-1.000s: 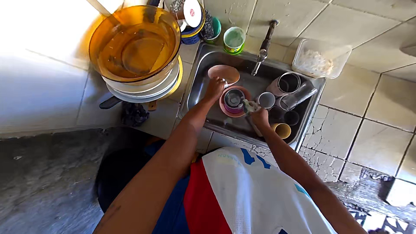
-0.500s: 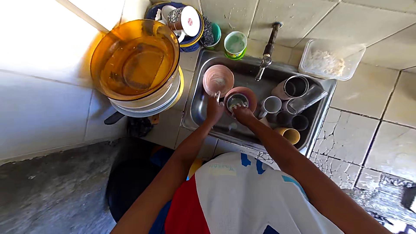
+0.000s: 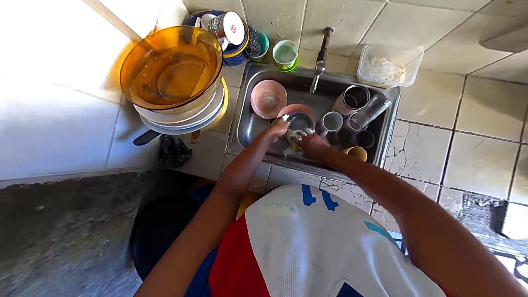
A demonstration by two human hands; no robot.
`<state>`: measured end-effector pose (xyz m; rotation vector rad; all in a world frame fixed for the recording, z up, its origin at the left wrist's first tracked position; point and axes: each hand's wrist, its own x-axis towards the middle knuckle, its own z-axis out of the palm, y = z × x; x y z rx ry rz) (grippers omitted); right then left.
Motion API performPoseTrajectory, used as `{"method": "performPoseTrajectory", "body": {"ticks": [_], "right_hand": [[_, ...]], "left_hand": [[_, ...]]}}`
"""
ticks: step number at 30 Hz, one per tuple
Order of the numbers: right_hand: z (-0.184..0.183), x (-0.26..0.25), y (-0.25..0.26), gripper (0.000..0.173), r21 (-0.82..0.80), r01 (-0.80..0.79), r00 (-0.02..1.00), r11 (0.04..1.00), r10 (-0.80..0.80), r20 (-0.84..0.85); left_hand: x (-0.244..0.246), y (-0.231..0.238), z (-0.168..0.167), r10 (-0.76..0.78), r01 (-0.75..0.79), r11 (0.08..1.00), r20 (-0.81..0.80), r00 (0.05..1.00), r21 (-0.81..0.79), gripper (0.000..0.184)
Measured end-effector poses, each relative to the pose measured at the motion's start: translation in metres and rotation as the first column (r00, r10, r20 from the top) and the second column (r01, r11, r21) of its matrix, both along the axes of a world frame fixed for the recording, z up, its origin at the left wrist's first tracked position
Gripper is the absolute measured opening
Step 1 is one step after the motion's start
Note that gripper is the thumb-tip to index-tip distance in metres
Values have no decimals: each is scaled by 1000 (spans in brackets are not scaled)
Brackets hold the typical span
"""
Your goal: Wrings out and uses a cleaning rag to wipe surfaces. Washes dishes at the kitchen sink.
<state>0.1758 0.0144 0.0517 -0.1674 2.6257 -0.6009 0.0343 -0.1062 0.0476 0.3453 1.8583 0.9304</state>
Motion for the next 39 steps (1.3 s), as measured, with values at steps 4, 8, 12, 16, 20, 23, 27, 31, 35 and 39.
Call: {"method": "performPoseTrajectory", "body": {"ticks": [4,8,12,16,20,23,27,31,35,39], "right_hand": [[-10,10,36,37,205,-201,953,958,240,-187],[-3,3,-2,38,55,252,961,966,-243,-130],[-8,-7,-35,84,-90,465,881,881,-471,-54],[-7,11,-6,57,130,-14,1000,991,15,-8],[-4,6,22,35,243,-133,967,961,179,-179],[3,-4,-7,36,102,273,948,957,-249,-199],[0,-9,-32,58,-86,471,859,878,-478,-181],[-9,10,12,45,190,-125,985,974,145,-91],[-7,0,23,34,205,-75,955,976,130,-267],[14,-18,-21,51,-21,402,892,915,-397,-215]], "left_hand": [[-7,12,6,-278,270,960,-180,943,-71,54],[21,18,-2,22,-10,999,-288,957,45,49],[29,4,-12,50,-17,996,-402,914,83,56],[-6,3,19,-423,352,903,-368,828,-246,59],[-17,18,21,-570,539,820,-340,748,-190,50],[18,20,15,-118,159,985,-394,911,72,48],[32,16,14,24,29,994,-479,878,104,45],[-17,15,26,-555,520,830,-387,736,-201,42],[-16,16,25,-376,394,919,-316,871,-9,40],[34,12,12,107,-18,977,-422,900,211,46]]}}
